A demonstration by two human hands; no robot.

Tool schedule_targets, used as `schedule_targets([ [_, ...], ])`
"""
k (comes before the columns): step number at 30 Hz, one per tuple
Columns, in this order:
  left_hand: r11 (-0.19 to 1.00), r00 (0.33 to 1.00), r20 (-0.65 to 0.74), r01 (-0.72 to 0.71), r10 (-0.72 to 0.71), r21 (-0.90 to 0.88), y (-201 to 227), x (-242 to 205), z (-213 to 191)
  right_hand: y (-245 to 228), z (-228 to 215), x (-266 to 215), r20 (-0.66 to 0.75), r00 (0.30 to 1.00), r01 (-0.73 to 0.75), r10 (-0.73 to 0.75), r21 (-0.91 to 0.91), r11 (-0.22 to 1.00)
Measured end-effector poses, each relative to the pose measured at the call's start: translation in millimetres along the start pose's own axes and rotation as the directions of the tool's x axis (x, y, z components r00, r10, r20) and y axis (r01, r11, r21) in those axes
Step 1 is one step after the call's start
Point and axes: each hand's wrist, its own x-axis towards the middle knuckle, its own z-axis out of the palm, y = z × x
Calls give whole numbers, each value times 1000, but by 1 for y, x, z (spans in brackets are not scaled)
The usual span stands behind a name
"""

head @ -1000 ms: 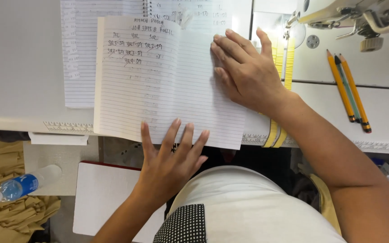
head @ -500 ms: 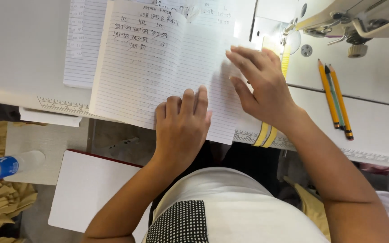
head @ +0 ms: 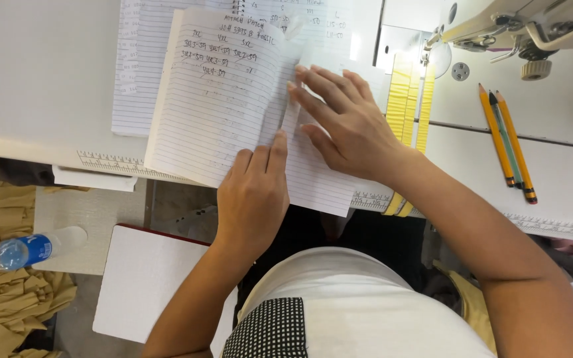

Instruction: The person opens a red notebook and flips through several pages of handwritten notes. They then use a green pen to write additional entries on a lined page. The person continues to flip pages and write in the notebook throughout the clip.

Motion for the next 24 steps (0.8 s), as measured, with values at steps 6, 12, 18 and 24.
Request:
schedule_targets([
  [6,985,987,-122,-85,104,153,-3,2,-14,3,9,13,161,987,8,3,-65,998],
  [12,977,998,-37,-42,50,208,-7,-19,-10,7,16,13,163,987,15,-15,1,1000],
  [18,953,999,19,25,-33,303,-14,-42,-3,4,16,16,163,986,32,-24,-46,998],
  [24,959,999,-18,40,-37,282,-19,-46,-1,-3,11,20,216,976,-41,41,-3,999],
])
